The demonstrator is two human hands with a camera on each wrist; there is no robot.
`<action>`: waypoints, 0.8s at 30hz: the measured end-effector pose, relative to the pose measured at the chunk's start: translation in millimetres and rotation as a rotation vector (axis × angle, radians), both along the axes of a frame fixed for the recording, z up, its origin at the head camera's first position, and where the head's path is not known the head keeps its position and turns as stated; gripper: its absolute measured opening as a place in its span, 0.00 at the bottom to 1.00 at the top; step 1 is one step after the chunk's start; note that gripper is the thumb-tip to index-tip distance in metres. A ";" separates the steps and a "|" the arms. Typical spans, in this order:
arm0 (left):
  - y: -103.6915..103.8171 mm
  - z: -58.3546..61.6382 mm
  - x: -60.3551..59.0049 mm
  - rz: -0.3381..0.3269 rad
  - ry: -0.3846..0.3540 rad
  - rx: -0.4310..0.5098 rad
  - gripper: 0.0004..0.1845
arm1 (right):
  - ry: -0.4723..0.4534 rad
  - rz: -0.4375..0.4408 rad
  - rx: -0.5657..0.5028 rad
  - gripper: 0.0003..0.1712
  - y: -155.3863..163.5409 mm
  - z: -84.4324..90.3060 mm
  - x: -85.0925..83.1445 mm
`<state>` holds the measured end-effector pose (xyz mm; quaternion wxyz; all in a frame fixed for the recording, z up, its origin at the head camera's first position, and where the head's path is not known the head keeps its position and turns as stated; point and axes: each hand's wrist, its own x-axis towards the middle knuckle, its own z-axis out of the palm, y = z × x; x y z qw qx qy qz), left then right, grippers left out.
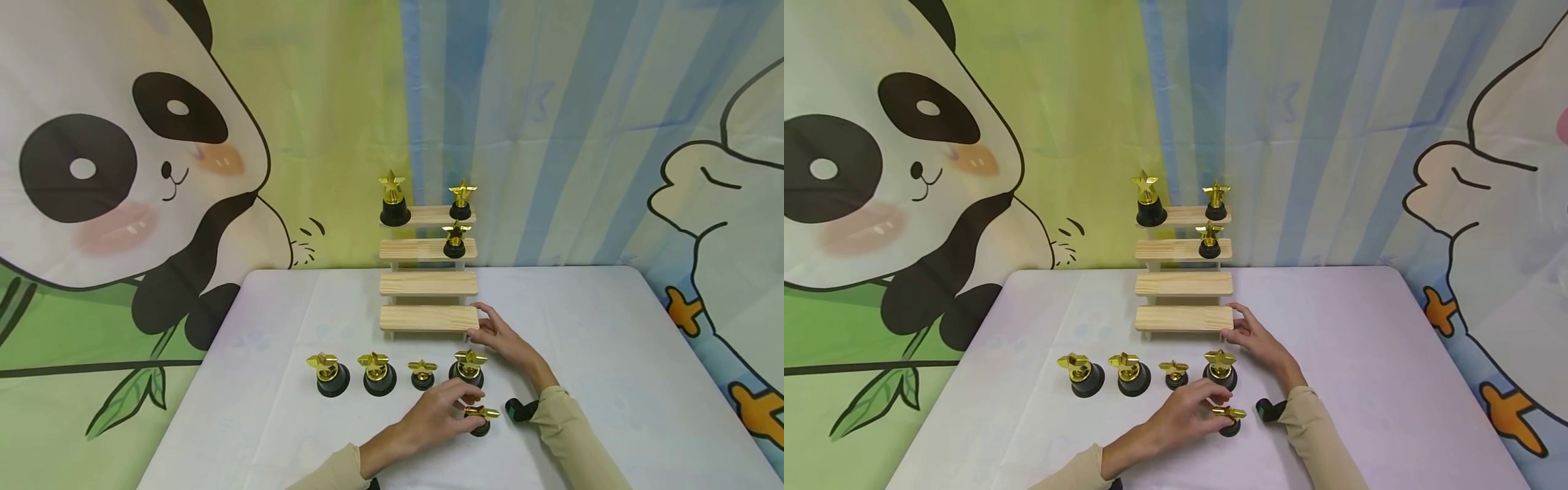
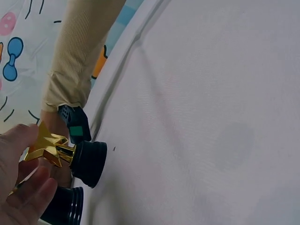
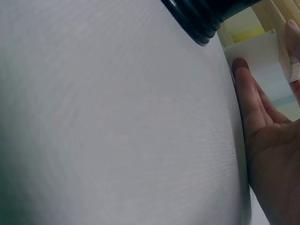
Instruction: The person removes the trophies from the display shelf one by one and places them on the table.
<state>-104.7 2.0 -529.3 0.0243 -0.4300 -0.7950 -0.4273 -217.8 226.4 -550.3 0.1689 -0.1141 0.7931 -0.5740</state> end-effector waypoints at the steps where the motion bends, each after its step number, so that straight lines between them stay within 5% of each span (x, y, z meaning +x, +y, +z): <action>1: -0.9 1.4 -0.4 -0.003 -0.007 0.006 0.18 | 0.000 0.001 0.002 0.40 0.0 0.3 0.0; 10: -10.4 17.8 -4.5 0.000 -0.021 0.038 0.16 | 0.007 0.004 0.000 0.40 0.6 0.4 -0.3; 24: -29.3 60.1 -31.8 0.062 -0.195 0.146 0.15 | 0.010 -0.001 -0.009 0.41 1.0 0.0 -0.1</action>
